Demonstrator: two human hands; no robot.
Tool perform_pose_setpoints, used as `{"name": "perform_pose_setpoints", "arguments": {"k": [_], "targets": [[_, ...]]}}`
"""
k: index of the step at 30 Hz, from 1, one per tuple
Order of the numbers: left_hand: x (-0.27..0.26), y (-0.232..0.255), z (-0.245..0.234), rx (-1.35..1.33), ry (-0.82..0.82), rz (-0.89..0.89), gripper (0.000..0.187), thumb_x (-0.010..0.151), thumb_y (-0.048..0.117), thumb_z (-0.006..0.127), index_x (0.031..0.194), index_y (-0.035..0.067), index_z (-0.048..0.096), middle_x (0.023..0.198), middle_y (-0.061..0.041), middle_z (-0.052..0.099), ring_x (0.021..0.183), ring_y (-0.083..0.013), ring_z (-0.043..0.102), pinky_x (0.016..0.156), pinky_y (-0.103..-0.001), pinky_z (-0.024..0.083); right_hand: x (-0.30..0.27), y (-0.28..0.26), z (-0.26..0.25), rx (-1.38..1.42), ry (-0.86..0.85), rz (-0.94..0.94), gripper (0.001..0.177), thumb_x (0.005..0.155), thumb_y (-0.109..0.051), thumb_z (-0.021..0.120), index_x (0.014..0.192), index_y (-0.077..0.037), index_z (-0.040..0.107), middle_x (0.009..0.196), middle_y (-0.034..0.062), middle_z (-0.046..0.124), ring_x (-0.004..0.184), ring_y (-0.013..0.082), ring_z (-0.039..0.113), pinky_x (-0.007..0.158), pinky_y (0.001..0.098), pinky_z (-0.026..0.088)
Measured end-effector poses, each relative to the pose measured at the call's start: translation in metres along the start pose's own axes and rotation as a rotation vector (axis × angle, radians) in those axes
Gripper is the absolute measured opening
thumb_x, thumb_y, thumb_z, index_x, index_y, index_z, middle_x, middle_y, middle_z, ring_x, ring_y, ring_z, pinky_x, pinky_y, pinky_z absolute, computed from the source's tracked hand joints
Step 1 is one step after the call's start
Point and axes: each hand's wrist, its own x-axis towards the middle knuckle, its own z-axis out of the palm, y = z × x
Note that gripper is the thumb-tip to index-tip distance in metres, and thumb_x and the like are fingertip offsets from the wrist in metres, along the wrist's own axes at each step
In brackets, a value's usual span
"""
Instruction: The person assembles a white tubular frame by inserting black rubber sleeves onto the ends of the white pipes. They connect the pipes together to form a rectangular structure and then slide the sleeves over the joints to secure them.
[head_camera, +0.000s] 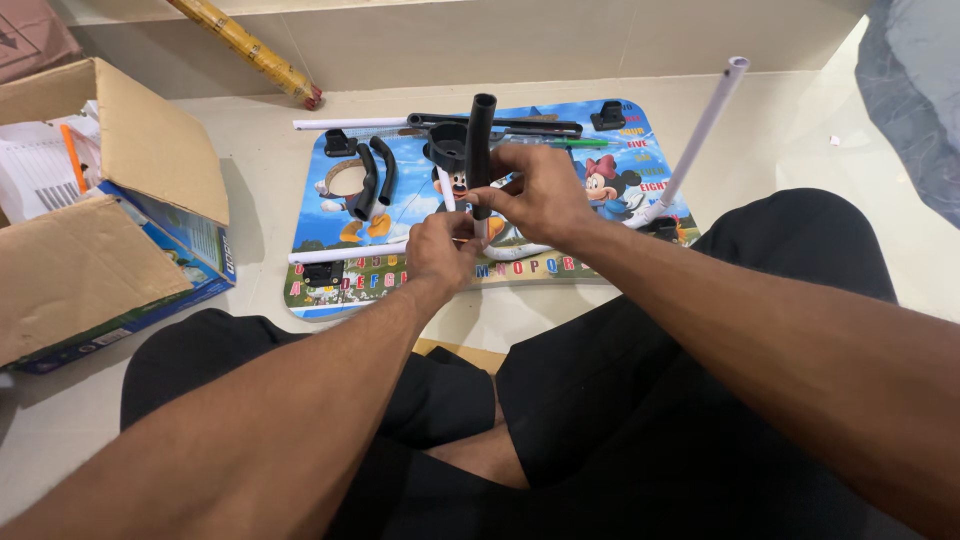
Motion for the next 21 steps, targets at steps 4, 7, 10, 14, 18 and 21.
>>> {"name": "perform_pose_setpoints", "arguments": {"k": [4, 7, 10, 14, 18, 21], "targets": [[0.001, 0.0, -0.002, 0.002, 0.0, 0.04, 0.015, 0.086, 0.01, 0.076, 0.101, 0.008, 0.077, 0.096, -0.004, 0.08, 0.091, -0.0175, 0.077, 0.086, -0.034, 0.057, -0.002, 0.006, 0.003, 0.068, -0.041, 0.008, 0.03, 0.086, -0.013, 0.081, 0.109, 0.003, 0.071, 0.102, 0.0124, 0.078, 0.092, 0.0193, 0.078, 0.079, 0.0321, 0.065], [0.001, 0.002, -0.004, 0.002, -0.008, 0.018, 0.017, 0.087, 0.01, 0.075, 0.103, 0.008, 0.077, 0.097, -0.004, 0.08, 0.091, -0.0176, 0.077, 0.086, -0.034, 0.057, -0.003, 0.01, 0.004, 0.078, -0.067, -0.007, 0.029, 0.087, -0.01, 0.079, 0.112, 0.002, 0.071, 0.102, 0.0125, 0.078, 0.093, 0.0198, 0.078, 0.08, 0.0325, 0.065], [0.0, 0.004, -0.004, 0.008, -0.011, -0.001, 0.02, 0.086, 0.011, 0.075, 0.106, 0.009, 0.076, 0.099, -0.003, 0.08, 0.091, -0.0181, 0.077, 0.087, -0.034, 0.057, -0.003, 0.01, 0.006, 0.078, -0.084, -0.011, 0.029, 0.087, -0.009, 0.077, 0.114, 0.001, 0.071, 0.103, 0.0121, 0.079, 0.093, 0.0194, 0.078, 0.08, 0.0326, 0.065], [-0.004, 0.002, -0.003, 0.037, -0.015, -0.035, 0.023, 0.084, 0.015, 0.081, 0.106, 0.01, 0.077, 0.102, -0.003, 0.079, 0.094, -0.019, 0.075, 0.088, -0.035, 0.055, -0.003, 0.007, 0.01, 0.098, -0.069, 0.044, 0.029, 0.088, -0.01, 0.077, 0.114, 0.0, 0.071, 0.103, 0.0113, 0.079, 0.092, 0.0187, 0.078, 0.08, 0.0321, 0.064], [-0.003, -0.004, 0.004, 0.065, -0.05, -0.057, 0.029, 0.081, 0.018, 0.084, 0.109, 0.016, 0.077, 0.1, -0.001, 0.079, 0.095, -0.0184, 0.074, 0.089, -0.035, 0.054, -0.004, 0.007, 0.007, 0.089, -0.066, 0.105, 0.032, 0.087, -0.012, 0.077, 0.116, 0.0, 0.069, 0.103, 0.011, 0.078, 0.087, 0.0196, 0.078, 0.076, 0.0326, 0.064], [0.001, -0.01, 0.013, 0.014, -0.021, -0.034, 0.027, 0.081, 0.013, 0.081, 0.107, 0.014, 0.077, 0.098, 0.0, 0.08, 0.093, -0.0163, 0.076, 0.087, -0.033, 0.057, -0.003, 0.011, 0.005, 0.089, -0.058, 0.083, 0.033, 0.088, -0.013, 0.077, 0.117, 0.001, 0.068, 0.103, 0.0116, 0.078, 0.089, 0.0192, 0.078, 0.076, 0.0322, 0.064]]}}
